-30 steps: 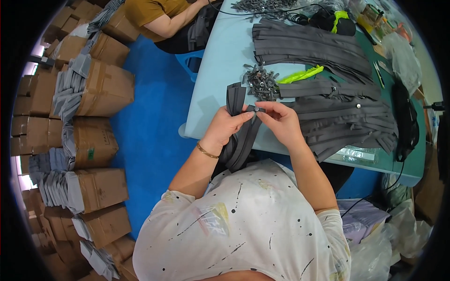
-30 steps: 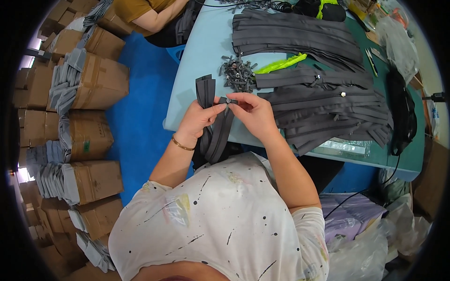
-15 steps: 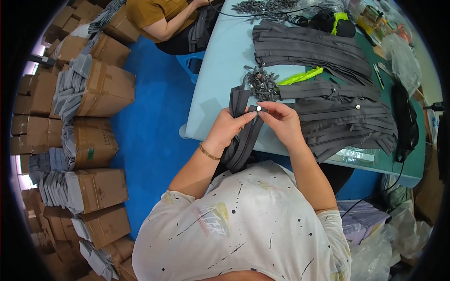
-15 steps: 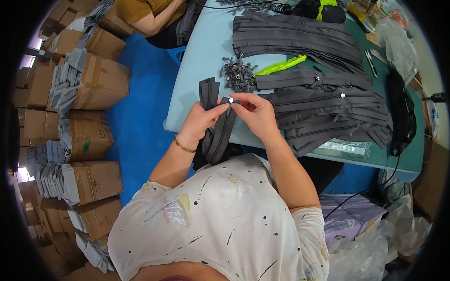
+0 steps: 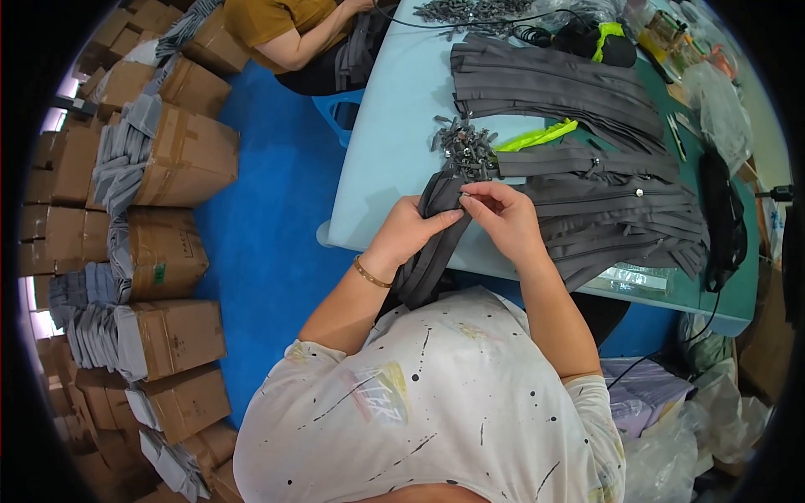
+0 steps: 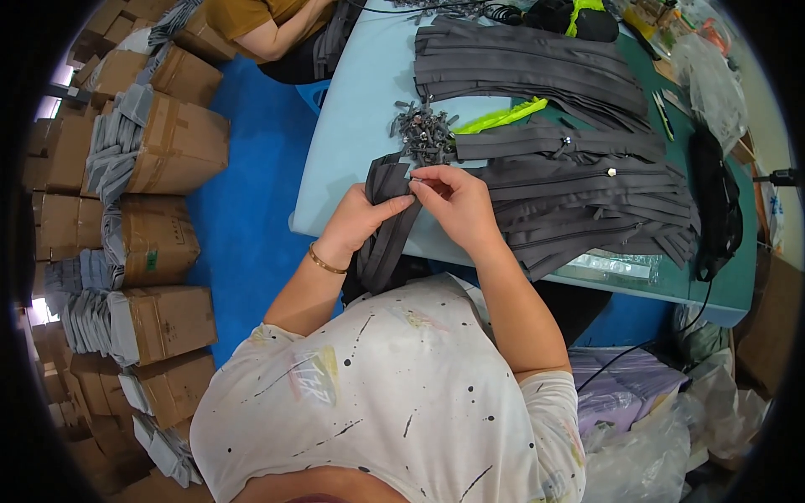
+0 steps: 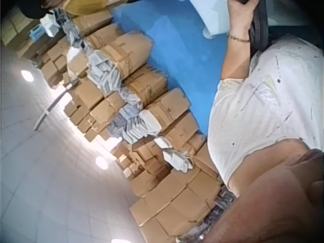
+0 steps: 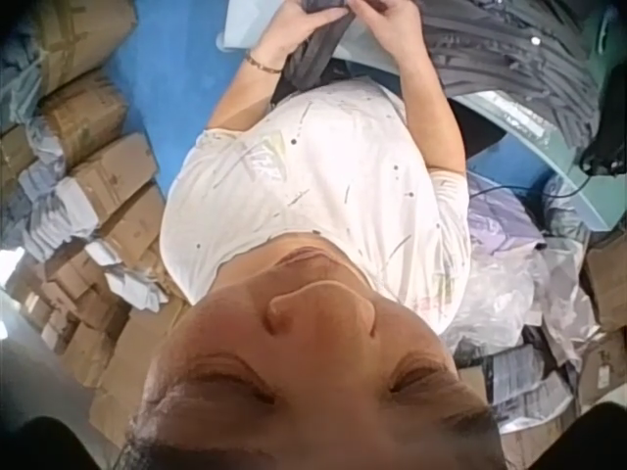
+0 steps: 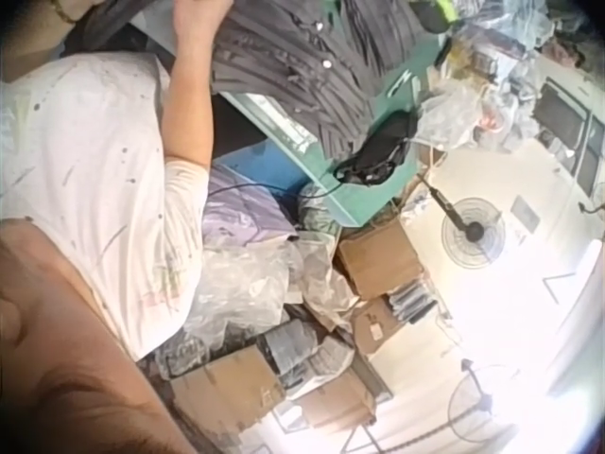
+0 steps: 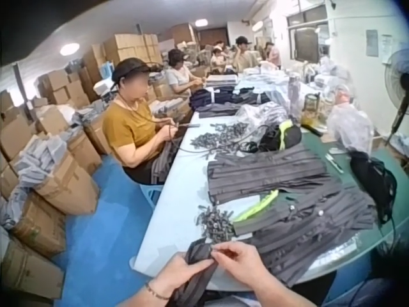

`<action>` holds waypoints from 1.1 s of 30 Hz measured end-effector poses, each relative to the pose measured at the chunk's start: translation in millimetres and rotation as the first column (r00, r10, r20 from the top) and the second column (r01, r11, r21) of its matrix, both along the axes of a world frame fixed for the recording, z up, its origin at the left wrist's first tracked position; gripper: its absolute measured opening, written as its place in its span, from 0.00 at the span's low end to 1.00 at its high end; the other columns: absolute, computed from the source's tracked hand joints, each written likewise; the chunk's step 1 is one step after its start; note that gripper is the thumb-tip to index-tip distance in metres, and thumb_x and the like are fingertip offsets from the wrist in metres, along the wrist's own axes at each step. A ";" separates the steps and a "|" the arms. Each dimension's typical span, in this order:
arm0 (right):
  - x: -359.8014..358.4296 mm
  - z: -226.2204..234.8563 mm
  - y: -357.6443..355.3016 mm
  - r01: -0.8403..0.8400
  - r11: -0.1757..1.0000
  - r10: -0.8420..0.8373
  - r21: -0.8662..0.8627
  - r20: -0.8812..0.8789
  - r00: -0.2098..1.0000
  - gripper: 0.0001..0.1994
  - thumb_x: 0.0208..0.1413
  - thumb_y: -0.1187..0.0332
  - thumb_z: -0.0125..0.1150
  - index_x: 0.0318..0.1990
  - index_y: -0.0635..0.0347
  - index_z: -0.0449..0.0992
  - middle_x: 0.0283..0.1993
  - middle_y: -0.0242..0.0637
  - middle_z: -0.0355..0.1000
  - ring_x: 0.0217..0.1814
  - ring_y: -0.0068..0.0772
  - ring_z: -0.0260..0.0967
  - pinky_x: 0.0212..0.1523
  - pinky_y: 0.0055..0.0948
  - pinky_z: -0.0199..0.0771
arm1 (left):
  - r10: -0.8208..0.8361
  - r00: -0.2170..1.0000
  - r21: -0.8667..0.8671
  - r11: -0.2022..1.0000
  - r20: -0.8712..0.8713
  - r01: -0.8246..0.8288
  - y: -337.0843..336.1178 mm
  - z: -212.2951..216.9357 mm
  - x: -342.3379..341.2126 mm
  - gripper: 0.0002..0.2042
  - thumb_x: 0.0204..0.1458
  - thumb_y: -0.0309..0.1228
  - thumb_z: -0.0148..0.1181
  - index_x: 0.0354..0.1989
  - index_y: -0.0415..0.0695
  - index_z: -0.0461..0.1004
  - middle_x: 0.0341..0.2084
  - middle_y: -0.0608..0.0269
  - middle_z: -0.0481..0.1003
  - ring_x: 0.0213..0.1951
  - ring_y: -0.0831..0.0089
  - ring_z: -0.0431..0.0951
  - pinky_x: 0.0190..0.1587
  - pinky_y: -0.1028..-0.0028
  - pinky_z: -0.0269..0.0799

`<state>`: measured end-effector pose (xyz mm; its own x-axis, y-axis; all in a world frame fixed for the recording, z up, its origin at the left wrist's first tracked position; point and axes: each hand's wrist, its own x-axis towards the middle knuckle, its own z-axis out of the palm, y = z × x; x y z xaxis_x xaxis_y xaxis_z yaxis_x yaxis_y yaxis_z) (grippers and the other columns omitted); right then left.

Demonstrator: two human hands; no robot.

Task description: Attaching metal sliders onto zipper tapes for assembly.

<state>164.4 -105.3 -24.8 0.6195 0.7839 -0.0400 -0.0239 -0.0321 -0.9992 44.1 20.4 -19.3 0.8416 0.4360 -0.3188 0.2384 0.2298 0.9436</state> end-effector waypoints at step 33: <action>3.9 25.8 -24.0 -0.036 0.977 0.075 0.210 -0.180 0.981 0.06 0.45 0.74 0.65 0.32 0.60 0.79 0.32 0.26 0.71 0.31 0.15 0.62 0.34 0.17 0.63 | -0.202 0.921 0.173 0.973 0.332 0.151 -7.2 31.3 6.4 0.16 0.44 0.24 0.65 0.42 0.38 0.72 0.36 0.65 0.74 0.39 0.79 0.72 0.43 0.77 0.69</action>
<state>168.3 -129.2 0.9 0.5718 0.8202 0.0149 -0.2138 0.1666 -0.9626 50.5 13.2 12.0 0.9556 0.2888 0.0593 -0.0836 0.0726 0.9939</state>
